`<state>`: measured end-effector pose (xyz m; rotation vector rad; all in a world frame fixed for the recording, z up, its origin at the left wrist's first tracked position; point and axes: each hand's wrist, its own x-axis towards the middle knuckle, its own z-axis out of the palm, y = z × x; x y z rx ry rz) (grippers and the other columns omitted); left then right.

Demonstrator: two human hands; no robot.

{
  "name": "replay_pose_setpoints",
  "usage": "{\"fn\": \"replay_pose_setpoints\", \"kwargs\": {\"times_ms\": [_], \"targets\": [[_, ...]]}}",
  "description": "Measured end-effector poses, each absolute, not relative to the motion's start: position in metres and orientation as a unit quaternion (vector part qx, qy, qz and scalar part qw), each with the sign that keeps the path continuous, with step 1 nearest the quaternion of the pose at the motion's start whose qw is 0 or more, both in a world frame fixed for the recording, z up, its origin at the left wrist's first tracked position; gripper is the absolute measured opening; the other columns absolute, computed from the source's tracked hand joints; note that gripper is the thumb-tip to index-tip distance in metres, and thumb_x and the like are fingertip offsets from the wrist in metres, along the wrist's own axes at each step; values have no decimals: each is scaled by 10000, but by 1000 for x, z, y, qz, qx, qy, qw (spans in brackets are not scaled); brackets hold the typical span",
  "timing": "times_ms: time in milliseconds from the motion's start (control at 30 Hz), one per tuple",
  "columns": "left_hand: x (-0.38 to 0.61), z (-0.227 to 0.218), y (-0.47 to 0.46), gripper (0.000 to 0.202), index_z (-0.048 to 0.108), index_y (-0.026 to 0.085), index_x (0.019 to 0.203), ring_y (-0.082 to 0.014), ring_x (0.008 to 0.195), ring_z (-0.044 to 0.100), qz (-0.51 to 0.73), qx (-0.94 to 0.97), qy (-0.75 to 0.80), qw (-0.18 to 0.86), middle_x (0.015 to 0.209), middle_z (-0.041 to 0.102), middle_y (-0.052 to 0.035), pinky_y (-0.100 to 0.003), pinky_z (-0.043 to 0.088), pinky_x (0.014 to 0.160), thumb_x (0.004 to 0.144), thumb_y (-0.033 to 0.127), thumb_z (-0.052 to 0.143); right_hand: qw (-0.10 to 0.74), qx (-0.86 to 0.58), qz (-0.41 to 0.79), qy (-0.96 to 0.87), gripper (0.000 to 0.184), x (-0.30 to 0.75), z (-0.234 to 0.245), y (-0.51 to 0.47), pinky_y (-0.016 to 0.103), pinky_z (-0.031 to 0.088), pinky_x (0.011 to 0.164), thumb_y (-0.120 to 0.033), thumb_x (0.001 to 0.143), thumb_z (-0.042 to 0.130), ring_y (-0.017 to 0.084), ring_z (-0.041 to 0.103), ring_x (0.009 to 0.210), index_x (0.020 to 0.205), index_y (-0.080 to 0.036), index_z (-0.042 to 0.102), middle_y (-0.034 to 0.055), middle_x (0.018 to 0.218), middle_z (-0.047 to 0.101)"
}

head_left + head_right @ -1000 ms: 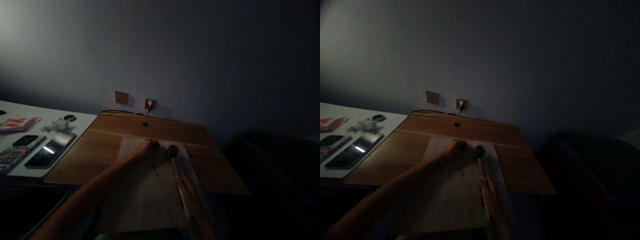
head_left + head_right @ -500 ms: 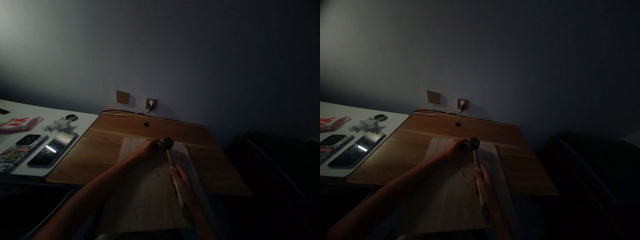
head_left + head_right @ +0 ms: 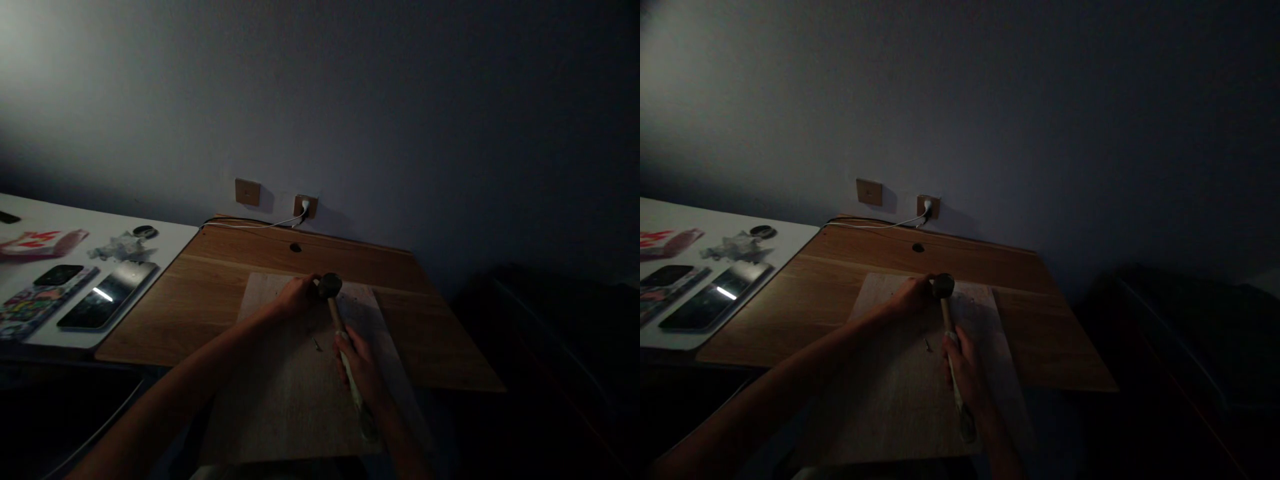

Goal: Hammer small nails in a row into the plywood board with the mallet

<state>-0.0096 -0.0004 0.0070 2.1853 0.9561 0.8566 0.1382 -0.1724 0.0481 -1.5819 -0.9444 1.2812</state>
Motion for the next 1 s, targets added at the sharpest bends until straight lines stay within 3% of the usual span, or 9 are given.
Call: {"fn": "replay_pose_setpoints", "kwargs": {"times_ms": [167, 333, 467, 600, 800, 1000], "targets": [[-9, 4, 4, 498, 563, 166, 1271, -211, 823, 678, 315, 832, 351, 293, 938, 728, -66, -264, 481, 704, 779, 160, 640, 435, -634, 516, -376, 494, 139, 47, -171, 159, 287, 306, -593, 699, 638, 44, 360, 347, 982, -206, 519, -105, 591, 468], [-17, 19, -7, 460, 557, 175, 1193, -217, 923, 655, 247, 875, 355, 218, 1150, 626, -102, -285, 505, 775, 755, 255, 671, 431, -649, 507, -368, 425, 149, 48, -185, 156, 293, 310, -561, 724, 646, 46, 379, 346, 941, -218, 519, -99, 595, 478], [-21, 42, -32, 314, 582, 178, 1058, -251, 863, 661, 119, 922, 341, 139, 1014, 654, -101, -322, 509, 739, 769, 284, 646, 404, -672, 502, -365, 357, 160, 43, -201, 158, 317, 320, -549, 774, 623, 54, 399, 353, 886, -225, 526, -93, 571, 472], [-15, 51, -48, 225, 610, 184, 1031, -252, 841, 670, 99, 939, 312, 104, 943, 685, -109, -327, 498, 761, 812, 147, 569, 404, -681, 488, -366, 358, 165, 37, -205, 162, 316, 325, -550, 775, 623, 59, 407, 362, 890, -224, 531, -81, 576, 494], [-24, 49, -34, 188, 688, 185, 858, -207, 754, 658, 144, 924, 317, 157, 883, 685, -95, -278, 481, 704, 771, 64, 573, 406, -683, 499, -346, 442, 164, 39, -205, 176, 334, 327, -583, 741, 624, 75, 423, 372, 989, -228, 533, -86, 580, 500], [-42, 41, -3, 266, 704, 180, 877, -141, 781, 647, 248, 856, 376, 253, 870, 715, -35, -203, 454, 706, 747, 27, 529, 407, -672, 507, -356, 416, 164, 41, -204, 163, 319, 335, -577, 745, 615, 57, 409, 382, 931, -216, 523, -88, 592, 485]]}}
